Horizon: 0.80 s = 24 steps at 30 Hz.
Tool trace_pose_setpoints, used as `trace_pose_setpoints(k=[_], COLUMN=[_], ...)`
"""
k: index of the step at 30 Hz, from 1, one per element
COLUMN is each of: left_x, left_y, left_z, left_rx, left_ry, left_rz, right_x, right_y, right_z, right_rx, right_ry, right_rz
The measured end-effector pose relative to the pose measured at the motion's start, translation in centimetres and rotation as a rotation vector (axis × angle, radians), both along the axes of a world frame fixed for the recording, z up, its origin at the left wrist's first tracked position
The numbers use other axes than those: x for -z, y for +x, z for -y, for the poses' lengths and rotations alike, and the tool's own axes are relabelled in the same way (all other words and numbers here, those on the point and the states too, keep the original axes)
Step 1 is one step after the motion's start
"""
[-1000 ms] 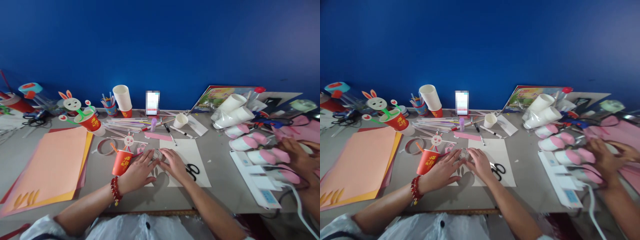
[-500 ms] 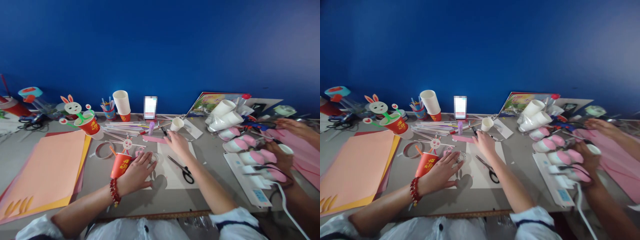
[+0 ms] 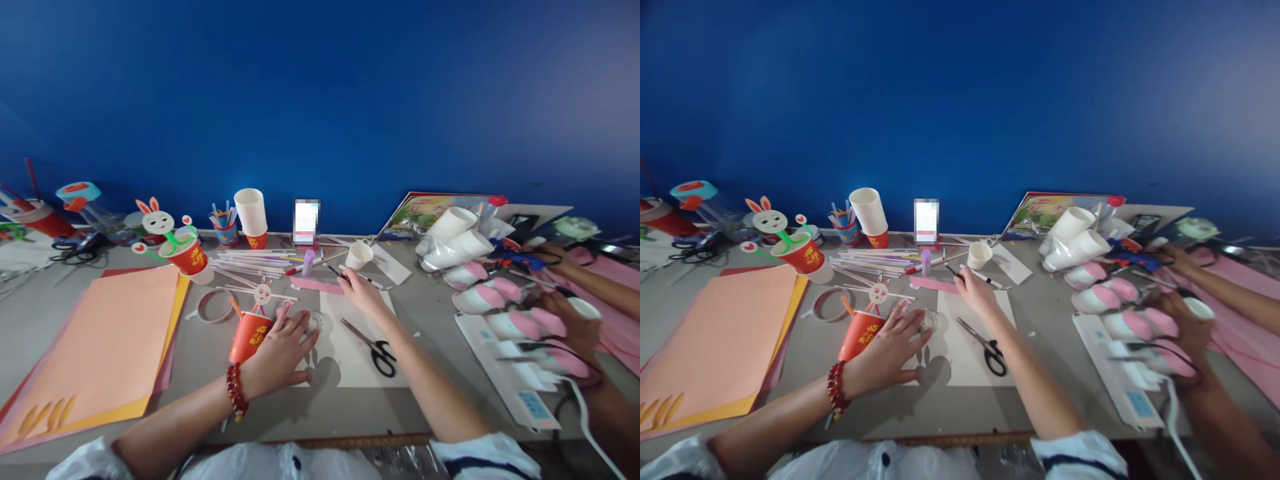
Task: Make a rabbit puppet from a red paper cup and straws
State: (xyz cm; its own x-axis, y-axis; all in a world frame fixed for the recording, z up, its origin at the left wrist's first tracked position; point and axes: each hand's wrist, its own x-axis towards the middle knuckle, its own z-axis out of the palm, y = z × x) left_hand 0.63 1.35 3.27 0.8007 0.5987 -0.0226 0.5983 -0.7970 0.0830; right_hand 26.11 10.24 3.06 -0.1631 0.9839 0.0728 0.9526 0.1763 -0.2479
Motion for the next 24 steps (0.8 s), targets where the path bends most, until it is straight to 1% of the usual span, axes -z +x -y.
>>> trace_pose_setpoints(k=[4, 7, 10, 14, 18, 21, 24], left_x=[0.0, 0.0, 0.2, 0.4, 0.2, 0.2, 0.4], left_y=[0.0, 0.0, 0.0, -0.1, -0.1, -0.1, -0.1], left_z=[0.0, 0.0, 0.0, 0.0, 0.0, 0.0, 0.0], left_rx=[0.006, 0.013, 0.008, 0.005, 0.009, 0.006, 0.002], left_ry=[-0.001, 0.003, 0.005, 0.002, -0.003, -0.010, -0.009], left_rz=[0.005, 0.017, 0.029, 0.023, 0.027, 0.030, 0.028], right_x=[0.3, 0.5, 0.7, 1.0, 1.0, 0.6, -0.2], right_y=[0.6, 0.6, 0.6, 0.7, 0.9, 0.7, 0.2], right_z=[1.0, 1.2, 0.9, 0.6, 0.4, 0.4, 0.3], right_rx=[-0.049, -0.062, -0.044, 0.007, 0.033, 0.040, 0.108], right_ry=[-0.008, -0.009, -0.008, -0.008, -0.013, -0.019, -0.051], right_rz=[-0.058, -0.093, -0.091, -0.052, -0.012, 0.013, 0.151])
